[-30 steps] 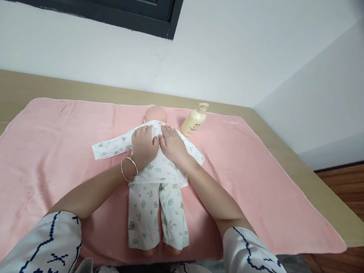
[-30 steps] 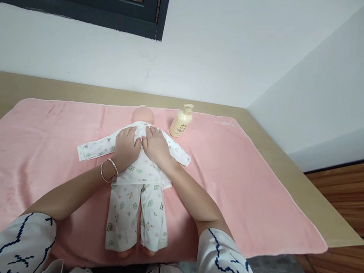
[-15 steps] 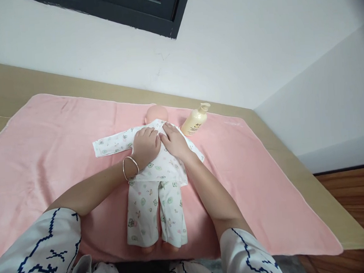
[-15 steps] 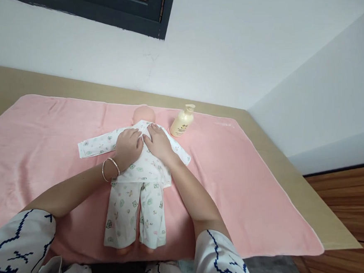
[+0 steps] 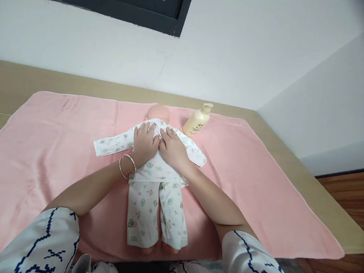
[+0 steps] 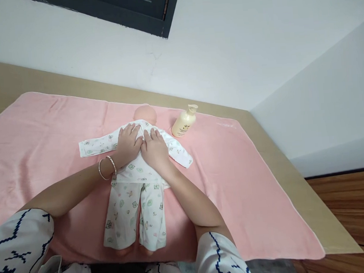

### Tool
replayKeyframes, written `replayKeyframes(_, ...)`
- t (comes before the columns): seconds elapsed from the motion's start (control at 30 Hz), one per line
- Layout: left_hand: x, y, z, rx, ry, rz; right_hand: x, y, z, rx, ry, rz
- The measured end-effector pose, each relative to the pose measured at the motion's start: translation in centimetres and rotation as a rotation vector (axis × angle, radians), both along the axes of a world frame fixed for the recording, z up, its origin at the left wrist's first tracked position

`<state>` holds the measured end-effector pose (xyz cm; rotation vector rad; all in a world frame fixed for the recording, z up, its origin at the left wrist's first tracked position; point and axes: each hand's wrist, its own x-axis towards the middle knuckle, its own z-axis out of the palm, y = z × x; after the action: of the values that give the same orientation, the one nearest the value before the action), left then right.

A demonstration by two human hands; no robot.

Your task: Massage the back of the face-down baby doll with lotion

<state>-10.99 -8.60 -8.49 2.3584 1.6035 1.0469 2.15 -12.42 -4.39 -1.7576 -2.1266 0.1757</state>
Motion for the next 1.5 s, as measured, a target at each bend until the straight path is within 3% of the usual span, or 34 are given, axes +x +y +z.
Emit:
replayKeyframes(0.2,0.1,0.0,0.0,0.002,-0.018,0.008,1.6,2.2,-0.7,0.013,0.089,0.036)
replayKeyframes(0.43,0.0,0.1,-0.3,0.03,-0.042,0.005,1.8,2.5,-1.6,0.08,0.071,0.022)
replayKeyframes(0.67,0.1,-0.9,0.3,0.134,-0.007,-0.026,3.8,3.8,-1.4,0.043,-0.018,0.22)
replayKeyframes(0.9,0.1,-0.8,0.2,0.091,-0.063,0.055,0.2,0.5,-0.5,0.105,-0.041,-0.018)
replayKeyframes(1.07,0.1,-0.4,-0.3,0.094,-0.066,0.028,-0.7,-0.7,-0.2,0.117,-0.046,-0.052)
replayKeyframes(1.2,0.0,-0.5,-0.2,0.151,-0.07,-0.026,0.6,0.8,-0.3,0.092,0.003,-0.025)
replayKeyframes(1.37,-0.1,-0.8,-0.1,0.218,-0.056,-0.033,2.7,3.5,-0.9,0.079,0.079,0.128)
replayKeyframes(1.5,0.0,-0.9,-0.1,0.223,-0.075,-0.003,2.5,3.4,-0.6,0.103,0.043,0.128)
